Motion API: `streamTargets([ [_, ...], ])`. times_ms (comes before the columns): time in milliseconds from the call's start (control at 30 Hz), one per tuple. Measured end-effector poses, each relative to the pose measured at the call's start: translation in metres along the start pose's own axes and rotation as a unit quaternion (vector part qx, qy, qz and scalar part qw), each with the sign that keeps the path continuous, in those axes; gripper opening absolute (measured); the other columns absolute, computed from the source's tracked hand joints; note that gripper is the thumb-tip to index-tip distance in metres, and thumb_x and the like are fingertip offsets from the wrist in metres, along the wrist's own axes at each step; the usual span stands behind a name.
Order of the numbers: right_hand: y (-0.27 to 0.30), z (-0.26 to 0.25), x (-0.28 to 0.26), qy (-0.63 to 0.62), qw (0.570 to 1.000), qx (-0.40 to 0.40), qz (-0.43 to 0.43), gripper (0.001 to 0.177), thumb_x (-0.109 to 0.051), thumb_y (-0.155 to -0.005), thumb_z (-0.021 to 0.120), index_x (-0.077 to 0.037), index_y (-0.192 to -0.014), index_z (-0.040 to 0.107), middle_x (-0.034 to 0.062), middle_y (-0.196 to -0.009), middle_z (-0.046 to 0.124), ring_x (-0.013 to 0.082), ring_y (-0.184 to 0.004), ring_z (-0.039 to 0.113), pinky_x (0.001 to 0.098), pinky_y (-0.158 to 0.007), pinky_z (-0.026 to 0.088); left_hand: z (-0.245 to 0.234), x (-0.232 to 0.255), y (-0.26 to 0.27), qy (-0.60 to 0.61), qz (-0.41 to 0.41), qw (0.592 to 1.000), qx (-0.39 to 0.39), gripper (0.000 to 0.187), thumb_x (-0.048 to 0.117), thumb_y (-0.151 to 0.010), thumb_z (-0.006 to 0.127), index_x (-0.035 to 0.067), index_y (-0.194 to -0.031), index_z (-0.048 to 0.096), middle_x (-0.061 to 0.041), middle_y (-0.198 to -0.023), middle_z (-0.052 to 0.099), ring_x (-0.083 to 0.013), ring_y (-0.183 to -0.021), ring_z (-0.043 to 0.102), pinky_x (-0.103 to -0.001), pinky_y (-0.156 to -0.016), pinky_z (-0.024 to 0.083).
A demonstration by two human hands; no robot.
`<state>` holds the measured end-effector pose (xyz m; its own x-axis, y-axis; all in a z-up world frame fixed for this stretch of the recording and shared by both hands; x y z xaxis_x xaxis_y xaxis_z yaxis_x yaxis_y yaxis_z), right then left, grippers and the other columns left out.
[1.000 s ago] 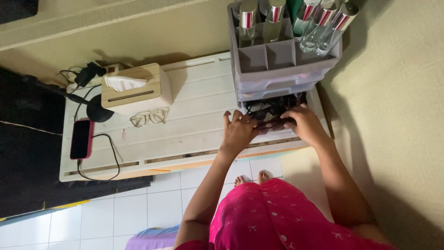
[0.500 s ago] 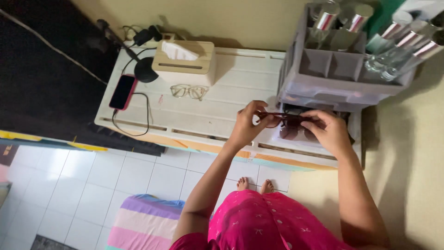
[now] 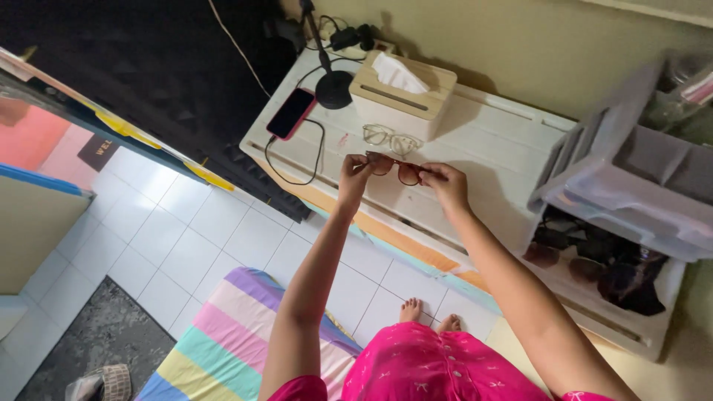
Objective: The person opens a plastic drawer unit and removes several pairs of eyeglasses and sunglasses, placing them on the table. They then open another drawer and remove a smartwatch, a small pouch, and other small accessories, arranging them on the table.
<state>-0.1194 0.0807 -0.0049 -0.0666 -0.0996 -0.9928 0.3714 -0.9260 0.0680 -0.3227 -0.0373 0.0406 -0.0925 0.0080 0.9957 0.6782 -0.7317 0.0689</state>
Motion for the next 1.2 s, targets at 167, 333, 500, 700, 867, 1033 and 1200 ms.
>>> streamTargets([
  [167, -0.017, 0.034, 0.002, 0.048, 0.997, 0.05, -0.029, 0.024, -0.008, -0.085, 0.082, -0.008, -0.109, 0.079, 0.0136, -0.093, 0.075, 0.0191, -0.078, 0.076, 0.0304, -0.072, 0.062, -0.014, -0.036, -0.048, -0.094, 0.017, 0.994, 0.062, 0.029, 0.023, -0.087, 0.082, 0.012, -0.109, 0.066, -0.013, -0.11, 0.07, -0.0298, -0.107, 0.07, -0.042, -0.094, 0.053],
  [333, -0.026, 0.045, 0.013, 0.085, 0.988, 0.09, -0.087, 0.026, -0.007, -0.082, 0.084, -0.005, -0.107, 0.08, 0.0162, -0.092, 0.073, 0.0245, -0.08, 0.075, 0.0339, -0.073, 0.061, -0.02, -0.057, -0.082, -0.206, 0.015, 0.974, 0.089, 0.029, 0.027, -0.087, 0.08, 0.014, -0.111, 0.069, -0.008, -0.109, 0.075, -0.0295, -0.105, 0.069, -0.044, -0.091, 0.054],
  [500, -0.016, 0.049, 0.006, 0.076, 0.988, 0.034, -0.127, 0.035, 0.002, -0.087, 0.079, -0.001, -0.121, 0.072, 0.02, -0.111, 0.067, 0.0289, -0.1, 0.073, 0.0355, -0.086, 0.062, -0.018, -0.06, -0.089, -0.225, 0.09, 0.965, 0.098, 0.044, 0.022, -0.086, 0.08, 0.003, -0.123, 0.065, -0.021, -0.122, 0.065, -0.0398, -0.108, 0.066, -0.045, -0.091, 0.059],
  [700, 0.002, 0.056, -0.023, 0.161, 0.97, 0.013, -0.184, 0.073, -0.004, -0.084, 0.084, 0.006, -0.146, 0.047, 0.0329, -0.137, 0.042, 0.0457, -0.121, 0.058, 0.05, -0.104, 0.055, 0.005, -0.025, -0.03, -0.304, 0.292, 0.882, 0.213, 0.062, 0.018, -0.079, 0.079, 0.005, -0.132, 0.051, -0.019, -0.133, 0.047, -0.0376, -0.113, 0.059, -0.044, -0.1, 0.053],
  [867, -0.026, 0.068, 0.013, 0.186, 0.96, -0.034, -0.209, 0.074, 0.004, -0.081, 0.082, 0.01, -0.145, 0.046, 0.0359, -0.145, 0.037, 0.05, -0.125, 0.056, 0.0454, -0.104, 0.056, 0.015, -0.033, -0.021, -0.408, 0.212, 0.87, 0.177, 0.071, 0.042, -0.083, 0.077, 0.008, -0.137, 0.048, -0.018, -0.142, 0.047, -0.0387, -0.132, 0.052, -0.051, -0.116, 0.039],
  [1033, -0.037, 0.087, 0.015, 0.2, 0.951, -0.025, -0.233, 0.067, 0.003, -0.081, 0.081, 0.011, -0.14, 0.051, 0.0328, -0.14, 0.044, 0.0479, -0.12, 0.06, 0.0428, -0.1, 0.059, 0.014, -0.024, -0.022, -0.408, 0.212, 0.875, 0.155, 0.065, 0.021, -0.089, 0.073, 0.0, -0.144, 0.046, -0.025, -0.151, 0.043, -0.0422, -0.139, 0.046, -0.057, -0.118, 0.035],
  [1200, -0.027, 0.084, -0.002, 0.222, 0.929, 0.082, -0.283, 0.059, -0.004, -0.088, 0.078, -0.004, -0.141, 0.054, 0.0185, -0.135, 0.048, 0.0333, -0.115, 0.06, 0.0365, -0.099, 0.056, 0.015, -0.036, -0.027, -0.433, 0.184, 0.875, 0.115, 0.068, 0.035, -0.086, 0.074, 0.01, -0.144, 0.048, -0.016, -0.155, 0.041, -0.0353, -0.146, 0.041, -0.052, -0.124, 0.027],
])
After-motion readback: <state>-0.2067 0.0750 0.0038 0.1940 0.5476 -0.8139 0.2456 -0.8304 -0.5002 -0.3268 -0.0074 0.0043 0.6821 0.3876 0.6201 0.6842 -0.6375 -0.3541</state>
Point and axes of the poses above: each hand's wrist, its own y-axis away from the middle knuckle, its own z-axis out of the palm, x = y × z, the point moved 3 cm from there along -y, towards the middle knuckle
